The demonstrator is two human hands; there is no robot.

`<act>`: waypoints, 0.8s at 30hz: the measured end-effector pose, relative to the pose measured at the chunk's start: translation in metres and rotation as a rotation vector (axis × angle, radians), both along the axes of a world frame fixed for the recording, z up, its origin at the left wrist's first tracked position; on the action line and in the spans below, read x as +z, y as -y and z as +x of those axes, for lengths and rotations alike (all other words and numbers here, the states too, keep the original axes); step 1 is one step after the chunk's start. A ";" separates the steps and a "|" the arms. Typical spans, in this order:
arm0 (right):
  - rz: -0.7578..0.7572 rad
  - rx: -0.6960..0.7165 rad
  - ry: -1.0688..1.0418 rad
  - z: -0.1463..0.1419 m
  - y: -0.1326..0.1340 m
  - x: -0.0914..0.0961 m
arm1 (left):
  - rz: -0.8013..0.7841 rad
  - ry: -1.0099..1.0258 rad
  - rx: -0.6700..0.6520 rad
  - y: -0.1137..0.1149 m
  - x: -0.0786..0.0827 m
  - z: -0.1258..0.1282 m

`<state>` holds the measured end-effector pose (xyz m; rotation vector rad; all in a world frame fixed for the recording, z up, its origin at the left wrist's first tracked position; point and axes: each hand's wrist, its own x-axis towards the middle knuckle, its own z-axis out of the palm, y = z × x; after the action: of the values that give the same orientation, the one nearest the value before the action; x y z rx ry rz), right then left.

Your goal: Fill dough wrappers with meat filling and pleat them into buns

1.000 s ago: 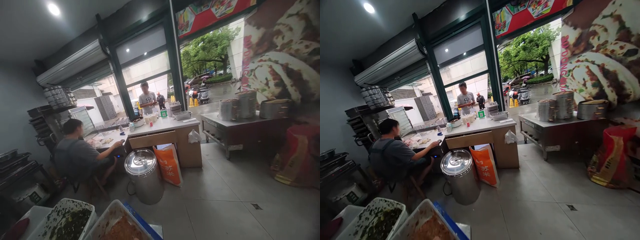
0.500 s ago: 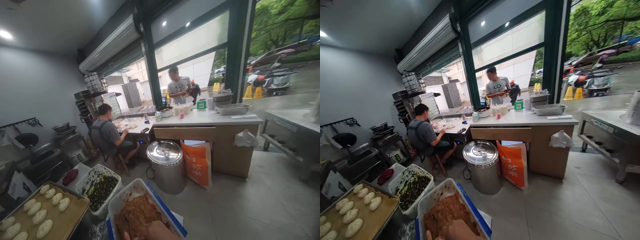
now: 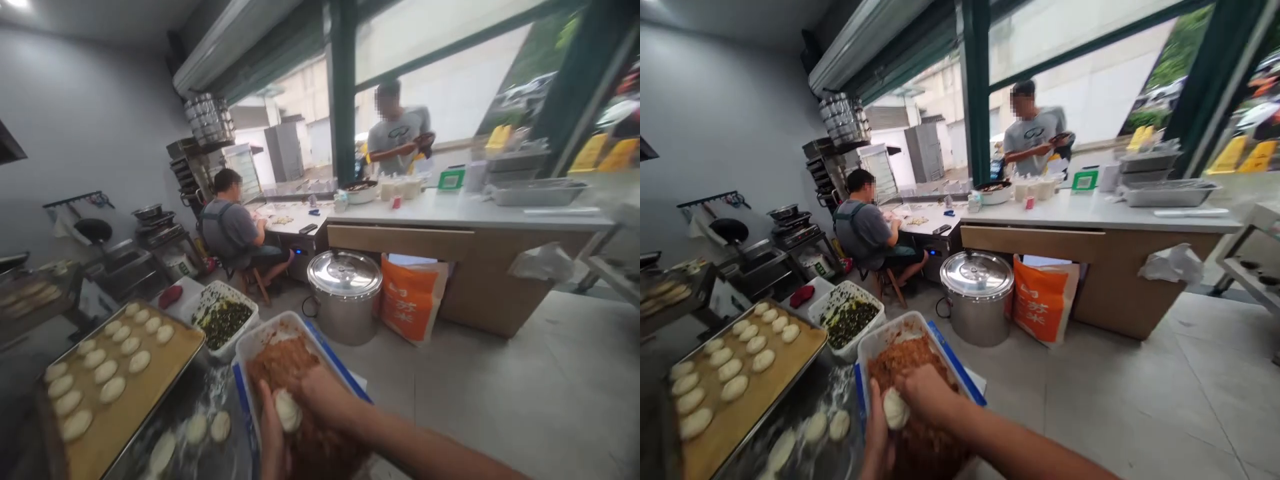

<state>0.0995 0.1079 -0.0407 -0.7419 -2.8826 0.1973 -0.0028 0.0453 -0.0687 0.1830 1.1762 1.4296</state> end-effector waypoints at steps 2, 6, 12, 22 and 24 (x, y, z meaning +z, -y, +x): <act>-0.042 0.006 -0.059 -0.002 -0.002 0.009 | 0.016 -0.014 0.023 0.002 0.001 -0.003; -0.145 0.048 -0.118 -0.007 -0.008 0.018 | -0.013 -0.109 0.040 -0.001 0.008 -0.012; -0.107 0.063 -0.117 -0.013 -0.012 0.016 | 0.095 -0.029 -0.023 0.002 0.008 -0.017; -0.136 0.085 -0.088 -0.016 -0.014 0.021 | 0.093 0.049 -0.065 0.005 0.015 -0.018; -0.090 0.061 -0.046 -0.016 -0.015 0.022 | 0.169 0.024 -0.022 0.006 0.014 -0.016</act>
<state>0.0837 0.1231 -0.0190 -0.6548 -2.8705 0.3497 -0.0188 0.0394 -0.0550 0.2945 1.0307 1.5085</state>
